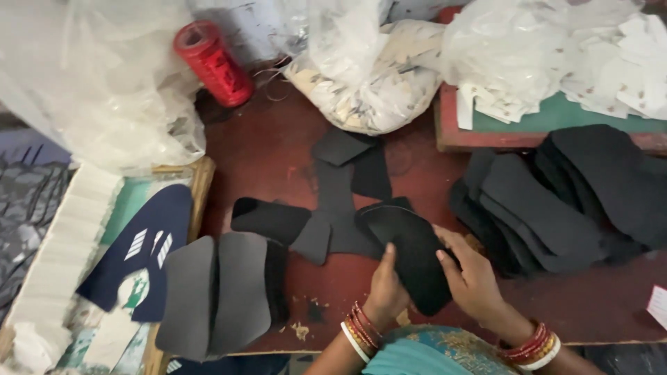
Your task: The person sorts black, irregularly shaped material pieces on a red table. They pick up the pieces, separate them, and arrange them into neat stacks using both hands.
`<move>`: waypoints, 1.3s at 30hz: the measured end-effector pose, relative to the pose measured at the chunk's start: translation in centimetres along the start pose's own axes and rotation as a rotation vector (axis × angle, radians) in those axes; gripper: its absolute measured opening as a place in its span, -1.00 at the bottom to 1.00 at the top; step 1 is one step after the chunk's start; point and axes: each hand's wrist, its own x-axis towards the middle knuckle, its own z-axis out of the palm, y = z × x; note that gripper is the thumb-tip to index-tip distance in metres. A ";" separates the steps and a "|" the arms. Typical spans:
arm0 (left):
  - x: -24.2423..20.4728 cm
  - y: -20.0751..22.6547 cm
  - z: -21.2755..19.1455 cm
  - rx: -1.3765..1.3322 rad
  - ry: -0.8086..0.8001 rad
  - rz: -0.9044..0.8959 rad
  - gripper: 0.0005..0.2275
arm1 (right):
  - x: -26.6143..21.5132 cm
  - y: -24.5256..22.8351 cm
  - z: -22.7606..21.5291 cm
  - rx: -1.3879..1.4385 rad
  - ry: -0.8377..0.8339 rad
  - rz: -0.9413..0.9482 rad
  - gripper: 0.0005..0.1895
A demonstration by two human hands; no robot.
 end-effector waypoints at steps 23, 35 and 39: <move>0.8 1.4 0.3 0.092 0.351 0.146 -0.73 | 4.3 14.0 -15.8 -0.520 0.340 -0.004 -0.71; 1.0 0.5 1.1 0.203 0.411 0.190 -0.70 | 0.5 2.2 0.7 -0.168 0.042 0.024 -0.62; 0.9 0.6 1.0 0.153 0.374 0.212 -0.64 | 0.5 1.2 -1.1 -0.110 0.037 0.230 -0.71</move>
